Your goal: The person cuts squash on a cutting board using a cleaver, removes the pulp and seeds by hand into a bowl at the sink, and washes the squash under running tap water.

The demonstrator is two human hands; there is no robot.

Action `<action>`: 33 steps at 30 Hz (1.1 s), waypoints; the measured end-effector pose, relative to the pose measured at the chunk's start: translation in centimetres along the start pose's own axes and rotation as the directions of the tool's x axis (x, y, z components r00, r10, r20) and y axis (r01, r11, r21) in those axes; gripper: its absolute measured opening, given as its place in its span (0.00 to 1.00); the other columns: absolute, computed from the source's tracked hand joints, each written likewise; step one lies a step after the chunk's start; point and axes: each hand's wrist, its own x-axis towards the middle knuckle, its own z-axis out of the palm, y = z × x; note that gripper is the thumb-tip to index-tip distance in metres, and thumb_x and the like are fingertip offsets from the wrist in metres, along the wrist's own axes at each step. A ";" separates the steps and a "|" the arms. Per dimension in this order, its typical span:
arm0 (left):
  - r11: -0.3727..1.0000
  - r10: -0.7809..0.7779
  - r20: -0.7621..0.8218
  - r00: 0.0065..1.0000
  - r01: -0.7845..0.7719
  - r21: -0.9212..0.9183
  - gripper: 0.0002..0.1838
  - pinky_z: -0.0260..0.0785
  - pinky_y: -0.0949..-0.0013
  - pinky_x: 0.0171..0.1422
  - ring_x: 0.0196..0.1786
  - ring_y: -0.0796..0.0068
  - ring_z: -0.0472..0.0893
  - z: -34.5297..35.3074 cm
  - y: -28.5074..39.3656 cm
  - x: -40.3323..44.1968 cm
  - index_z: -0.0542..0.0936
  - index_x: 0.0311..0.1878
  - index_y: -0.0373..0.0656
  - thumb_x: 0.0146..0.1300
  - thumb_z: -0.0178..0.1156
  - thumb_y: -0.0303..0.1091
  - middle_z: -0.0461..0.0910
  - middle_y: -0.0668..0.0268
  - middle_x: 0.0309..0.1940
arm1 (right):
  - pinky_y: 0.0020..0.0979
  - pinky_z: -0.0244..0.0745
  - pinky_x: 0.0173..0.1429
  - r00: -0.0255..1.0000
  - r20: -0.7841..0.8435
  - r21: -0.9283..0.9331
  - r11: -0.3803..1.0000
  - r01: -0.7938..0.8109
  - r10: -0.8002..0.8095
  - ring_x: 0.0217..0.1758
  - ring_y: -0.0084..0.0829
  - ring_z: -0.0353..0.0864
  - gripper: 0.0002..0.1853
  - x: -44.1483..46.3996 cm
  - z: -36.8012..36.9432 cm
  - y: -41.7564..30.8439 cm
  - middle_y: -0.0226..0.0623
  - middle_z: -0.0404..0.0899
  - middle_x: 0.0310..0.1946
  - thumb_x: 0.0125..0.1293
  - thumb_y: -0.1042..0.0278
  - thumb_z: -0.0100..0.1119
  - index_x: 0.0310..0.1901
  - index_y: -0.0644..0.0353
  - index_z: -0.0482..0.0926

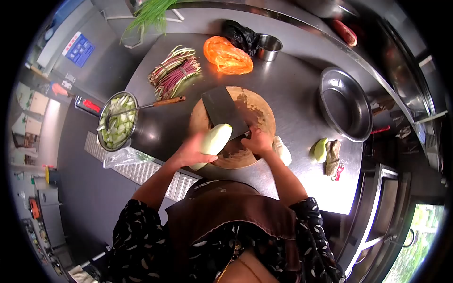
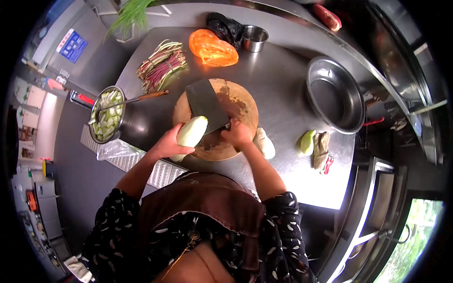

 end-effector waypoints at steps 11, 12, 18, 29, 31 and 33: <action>0.755 -0.063 0.135 0.989 -0.041 0.654 0.32 0.74 0.55 0.45 0.41 0.51 0.82 0.4 0.2 8.5 0.71 0.44 0.42 0.35 0.71 0.46 0.82 0.52 0.36 | 0.33 0.72 0.30 0.923 -0.313 0.409 0.909 -0.081 0.223 0.26 0.30 0.79 0.18 -14.6 -6.6 -3.1 0.41 0.76 0.22 0.59 0.73 0.59 0.50 0.66 0.70; 0.743 -0.046 0.163 0.986 -0.075 0.666 0.31 0.75 0.55 0.42 0.38 0.51 0.82 0.7 0.4 8.9 0.70 0.42 0.42 0.35 0.71 0.45 0.82 0.51 0.33 | 0.33 0.72 0.29 0.931 -0.293 0.360 0.927 -0.103 0.218 0.24 0.31 0.79 0.18 -15.2 -6.7 -3.3 0.43 0.77 0.22 0.62 0.72 0.58 0.53 0.65 0.70; 0.746 -0.056 0.176 0.983 -0.076 0.662 0.31 0.75 0.54 0.41 0.36 0.50 0.82 0.7 0.4 9.5 0.70 0.42 0.40 0.34 0.71 0.45 0.81 0.51 0.29 | 0.40 0.76 0.36 0.959 -0.274 0.173 0.985 -0.024 0.071 0.33 0.50 0.82 0.21 -16.8 -5.8 -4.9 0.52 0.78 0.27 0.60 0.72 0.58 0.56 0.64 0.69; 0.688 -0.038 0.175 0.984 -0.102 0.719 0.32 0.76 0.58 0.41 0.36 0.53 0.82 1.2 0.7 9.4 0.70 0.41 0.42 0.34 0.73 0.45 0.81 0.53 0.31 | 0.50 0.75 0.33 0.996 -0.093 -0.048 0.999 -0.020 0.016 0.28 0.53 0.80 0.16 -11.6 -2.8 -3.8 0.53 0.78 0.22 0.63 0.65 0.51 0.50 0.60 0.66; 0.666 -0.022 0.144 0.989 -0.093 0.740 0.32 0.76 0.61 0.42 0.37 0.55 0.82 1.4 0.1 9.0 0.70 0.41 0.42 0.34 0.75 0.44 0.80 0.54 0.33 | 0.50 0.75 0.32 0.994 -0.107 -0.107 0.993 -0.045 0.034 0.27 0.52 0.80 0.15 -10.9 -2.0 -4.1 0.52 0.79 0.23 0.62 0.64 0.50 0.48 0.59 0.66; 0.671 0.171 0.121 0.978 -0.205 0.712 0.33 0.74 0.56 0.45 0.42 0.53 0.80 1.8 -1.2 8.5 0.69 0.44 0.44 0.35 0.74 0.45 0.78 0.54 0.37 | 0.51 0.75 0.32 0.993 -0.112 -0.086 0.995 -0.050 0.041 0.27 0.52 0.80 0.14 -11.1 -2.1 -4.5 0.51 0.79 0.23 0.62 0.64 0.50 0.47 0.59 0.66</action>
